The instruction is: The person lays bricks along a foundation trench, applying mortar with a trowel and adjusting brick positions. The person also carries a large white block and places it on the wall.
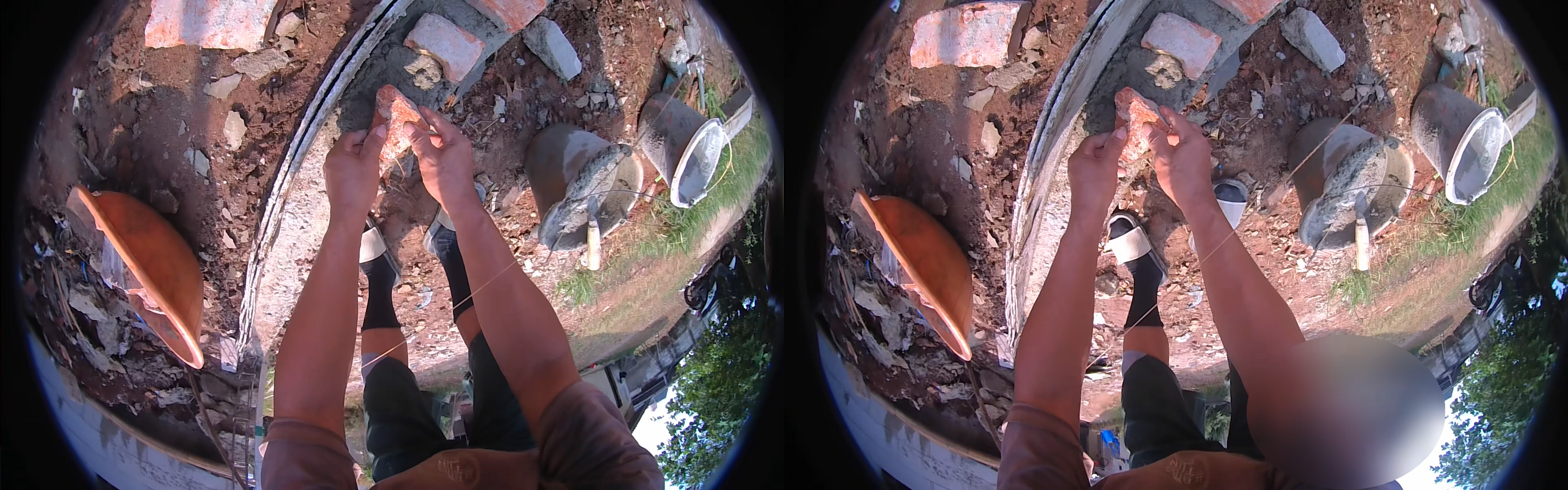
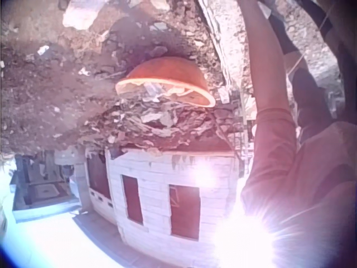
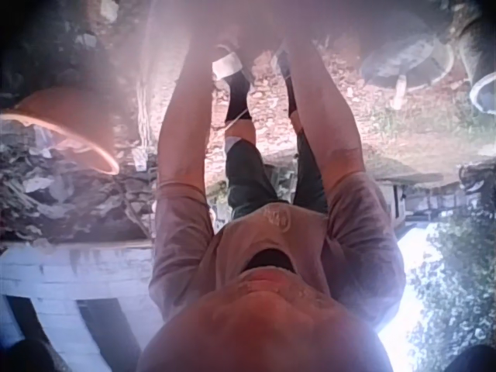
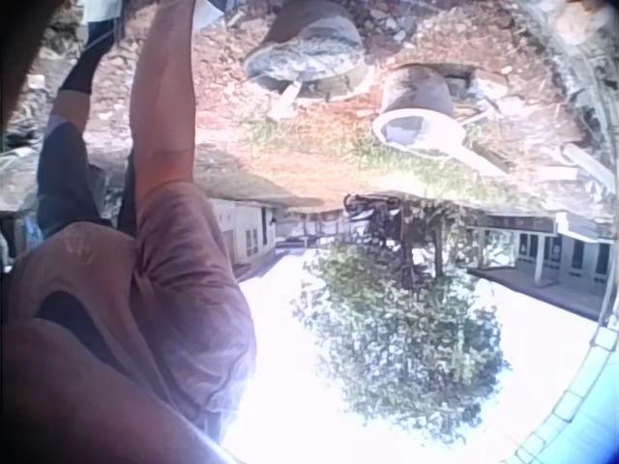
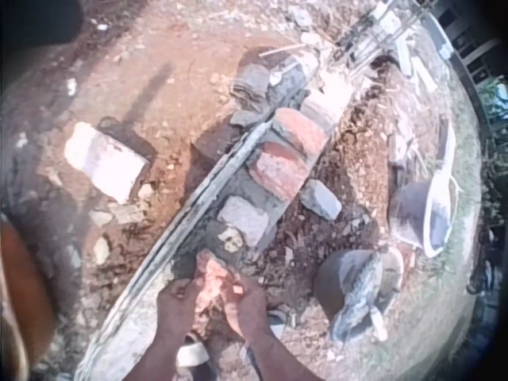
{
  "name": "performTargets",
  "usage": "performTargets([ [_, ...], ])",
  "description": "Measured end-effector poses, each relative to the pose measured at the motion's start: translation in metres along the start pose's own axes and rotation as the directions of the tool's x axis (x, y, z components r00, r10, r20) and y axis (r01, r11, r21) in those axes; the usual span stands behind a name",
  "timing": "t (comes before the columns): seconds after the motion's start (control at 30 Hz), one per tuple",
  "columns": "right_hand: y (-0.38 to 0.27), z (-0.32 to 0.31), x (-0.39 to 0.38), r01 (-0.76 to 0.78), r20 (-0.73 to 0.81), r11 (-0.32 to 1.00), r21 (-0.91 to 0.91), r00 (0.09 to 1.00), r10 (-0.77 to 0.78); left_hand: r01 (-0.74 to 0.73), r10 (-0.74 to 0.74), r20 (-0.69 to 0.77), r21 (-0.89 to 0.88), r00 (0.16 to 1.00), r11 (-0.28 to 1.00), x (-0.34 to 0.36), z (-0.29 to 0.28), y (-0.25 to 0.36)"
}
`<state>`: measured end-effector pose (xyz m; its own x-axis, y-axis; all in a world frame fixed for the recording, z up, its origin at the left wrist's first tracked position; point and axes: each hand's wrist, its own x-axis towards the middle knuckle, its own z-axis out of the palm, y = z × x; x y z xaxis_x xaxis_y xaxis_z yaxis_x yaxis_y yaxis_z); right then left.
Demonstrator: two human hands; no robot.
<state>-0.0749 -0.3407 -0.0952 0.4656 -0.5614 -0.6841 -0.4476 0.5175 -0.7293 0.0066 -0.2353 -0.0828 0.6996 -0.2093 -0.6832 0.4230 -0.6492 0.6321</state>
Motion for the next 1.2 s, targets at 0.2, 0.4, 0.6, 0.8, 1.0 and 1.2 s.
performTargets([
  [0.2, -0.001, 0.0, -0.008, -0.072, -0.006, 0.994, -0.081, 0.997, 0.072, 0.037, -0.037, -0.006, 0.061, 0.999, 0.997, -0.006, -0.003, -0.006],
  [0.4, 0.006, -0.001, -0.004, -0.038, 0.035, 0.997, 0.073, 0.999, 0.036, 0.071, -0.069, -0.042, 0.072, 0.997, 0.995, -0.012, -0.002, 0.001],
  [0.6, -0.005, 0.007, 0.005, -0.041, 0.121, 0.998, 0.038, 0.992, 0.036, 0.011, -0.014, 0.021, 0.108, 1.0, 0.994, -0.001, -0.013, -0.011],
  [0.8, -0.008, 0.005, -0.012, 0.229, 0.062, 0.96, -0.161, 0.973, -0.222, 0.052, -0.067, 0.066, 0.2, 0.996, 0.978, -0.004, -0.014, 0.004],
  [1.0, -0.012, -0.018, -0.092, 0.571, 0.266, 0.514, -0.64, 0.792, -0.549, 0.215, -0.196, 0.455, 0.011, 0.869, 0.977, -0.04, -0.03, 0.028],
  [1.2, 0.029, -0.015, -0.084, 0.456, 0.059, 0.877, -0.15, 0.89, -0.453, -0.233, 0.038, 0.469, 0.367, 0.883, 0.9, -0.018, -0.043, 0.001],
])
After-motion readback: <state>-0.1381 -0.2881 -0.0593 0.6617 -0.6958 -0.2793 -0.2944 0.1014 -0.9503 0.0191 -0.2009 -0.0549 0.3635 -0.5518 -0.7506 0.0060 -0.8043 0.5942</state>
